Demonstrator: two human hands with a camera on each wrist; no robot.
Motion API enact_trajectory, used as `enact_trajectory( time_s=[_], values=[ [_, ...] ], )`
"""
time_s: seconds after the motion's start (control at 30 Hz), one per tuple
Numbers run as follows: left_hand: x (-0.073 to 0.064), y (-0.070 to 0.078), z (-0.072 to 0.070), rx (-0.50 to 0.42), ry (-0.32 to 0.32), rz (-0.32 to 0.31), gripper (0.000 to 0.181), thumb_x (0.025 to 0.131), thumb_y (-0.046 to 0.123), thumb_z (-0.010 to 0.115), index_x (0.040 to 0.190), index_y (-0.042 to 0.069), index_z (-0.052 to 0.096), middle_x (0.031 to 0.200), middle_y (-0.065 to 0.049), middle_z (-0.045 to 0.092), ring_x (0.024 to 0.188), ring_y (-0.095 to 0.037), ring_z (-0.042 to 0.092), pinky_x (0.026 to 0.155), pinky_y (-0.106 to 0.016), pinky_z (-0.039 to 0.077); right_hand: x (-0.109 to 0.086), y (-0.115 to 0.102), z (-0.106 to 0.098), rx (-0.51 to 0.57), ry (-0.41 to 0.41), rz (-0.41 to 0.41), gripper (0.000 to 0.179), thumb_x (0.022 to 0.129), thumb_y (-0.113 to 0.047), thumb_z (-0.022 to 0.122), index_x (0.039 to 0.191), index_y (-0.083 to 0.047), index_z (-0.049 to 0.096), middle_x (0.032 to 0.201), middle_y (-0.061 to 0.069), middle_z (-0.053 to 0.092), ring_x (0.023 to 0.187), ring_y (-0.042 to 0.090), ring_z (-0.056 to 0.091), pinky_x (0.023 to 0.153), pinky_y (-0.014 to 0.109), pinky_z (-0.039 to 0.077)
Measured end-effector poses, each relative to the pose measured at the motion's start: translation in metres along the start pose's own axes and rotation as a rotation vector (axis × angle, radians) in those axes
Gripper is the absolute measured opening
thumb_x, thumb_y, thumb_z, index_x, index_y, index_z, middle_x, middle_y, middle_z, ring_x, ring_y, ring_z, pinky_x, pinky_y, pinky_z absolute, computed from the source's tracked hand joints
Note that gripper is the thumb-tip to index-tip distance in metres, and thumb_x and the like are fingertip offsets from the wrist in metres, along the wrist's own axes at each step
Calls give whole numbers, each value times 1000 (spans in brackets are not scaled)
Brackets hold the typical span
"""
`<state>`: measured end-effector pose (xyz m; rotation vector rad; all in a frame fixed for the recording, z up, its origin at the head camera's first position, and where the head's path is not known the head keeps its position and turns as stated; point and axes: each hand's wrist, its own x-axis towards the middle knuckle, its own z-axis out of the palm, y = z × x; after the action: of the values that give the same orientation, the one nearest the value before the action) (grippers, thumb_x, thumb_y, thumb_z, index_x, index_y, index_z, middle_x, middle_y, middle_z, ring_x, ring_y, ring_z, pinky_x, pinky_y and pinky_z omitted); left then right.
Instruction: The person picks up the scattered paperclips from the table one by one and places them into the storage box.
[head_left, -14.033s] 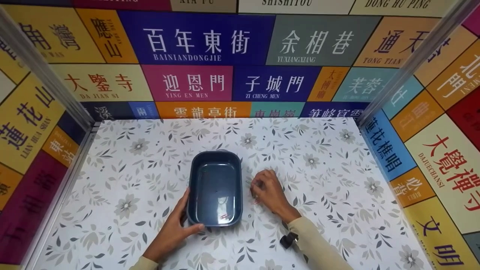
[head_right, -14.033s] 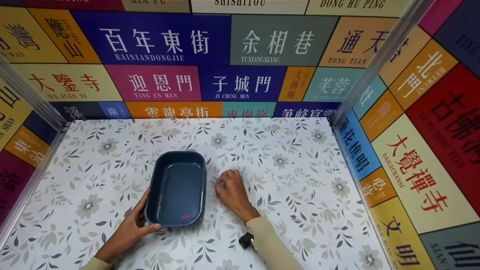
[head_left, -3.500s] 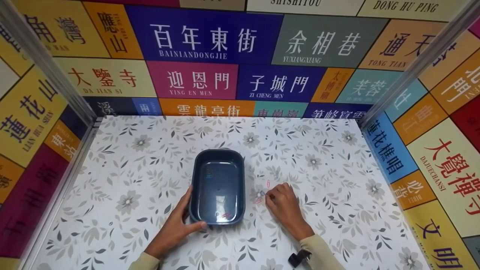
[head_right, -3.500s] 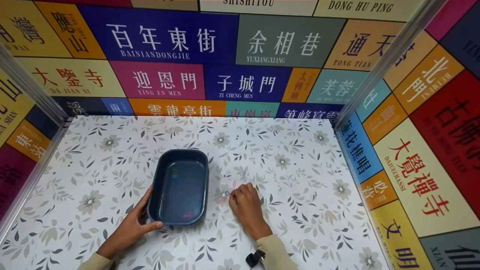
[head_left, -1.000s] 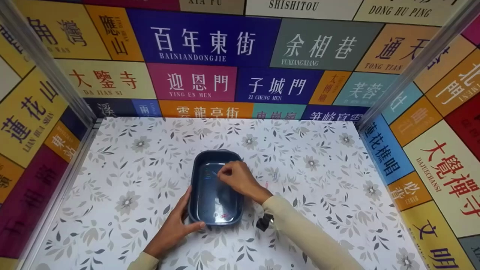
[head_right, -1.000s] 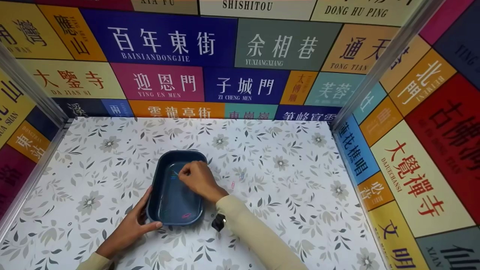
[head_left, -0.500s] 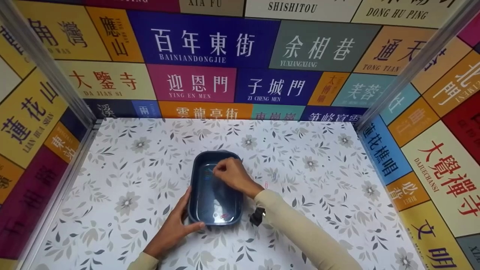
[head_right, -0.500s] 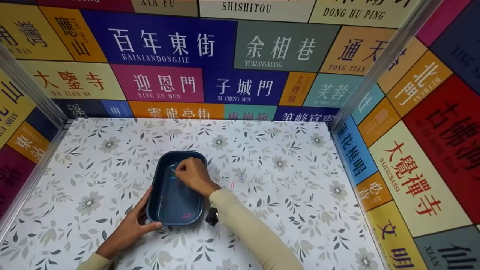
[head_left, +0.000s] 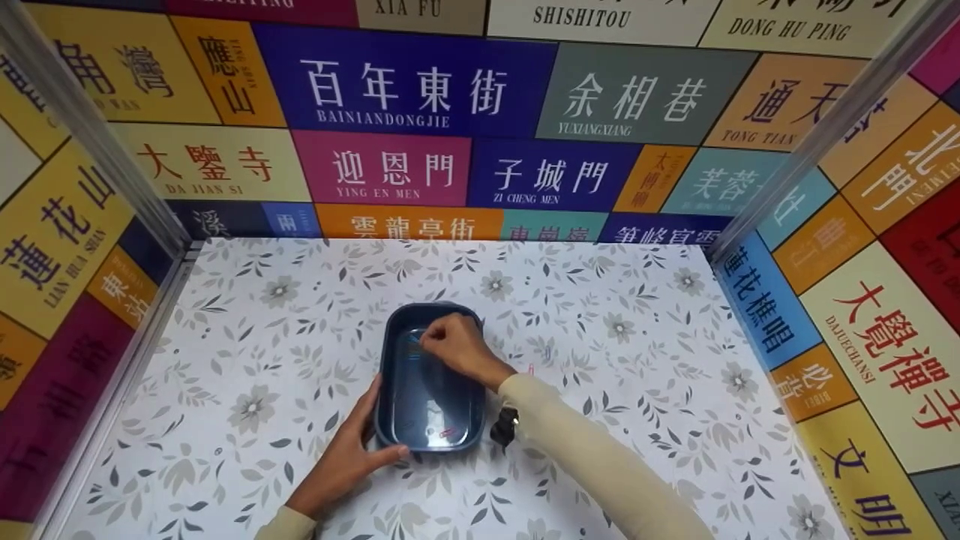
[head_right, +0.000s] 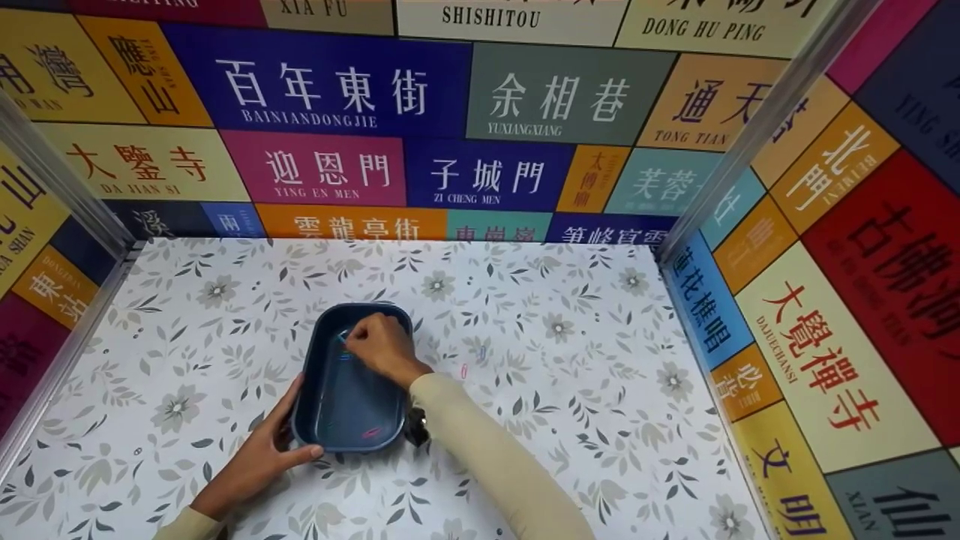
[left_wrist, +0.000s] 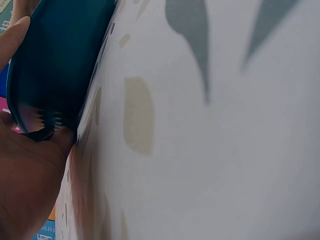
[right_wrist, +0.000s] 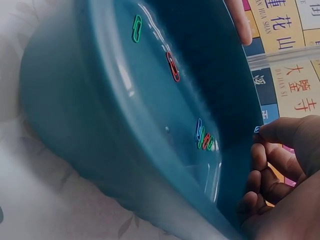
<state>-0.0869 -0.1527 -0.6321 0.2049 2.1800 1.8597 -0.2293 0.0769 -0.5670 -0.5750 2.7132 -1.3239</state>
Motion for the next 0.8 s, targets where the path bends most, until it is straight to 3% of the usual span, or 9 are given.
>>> enact_trajectory(
  time_s=[0.33,0.8],
  values=[
    [0,0,-1,17,2,8,123,89,16,95,179,26,13,185,-6,12,167,-25,15,122,-15,26,8,4,6,9,19,31,11,94,-8,79,87,-7,87,85,-2,80,72,5,63,72,22,54],
    [-1,0,-1,28,5,26,123,88,15,95,179,25,13,184,-7,13,167,-25,17,122,-14,26,19,8,10,3,26,55,11,95,-8,78,91,-5,88,87,3,82,70,5,64,73,25,56]
  ],
)
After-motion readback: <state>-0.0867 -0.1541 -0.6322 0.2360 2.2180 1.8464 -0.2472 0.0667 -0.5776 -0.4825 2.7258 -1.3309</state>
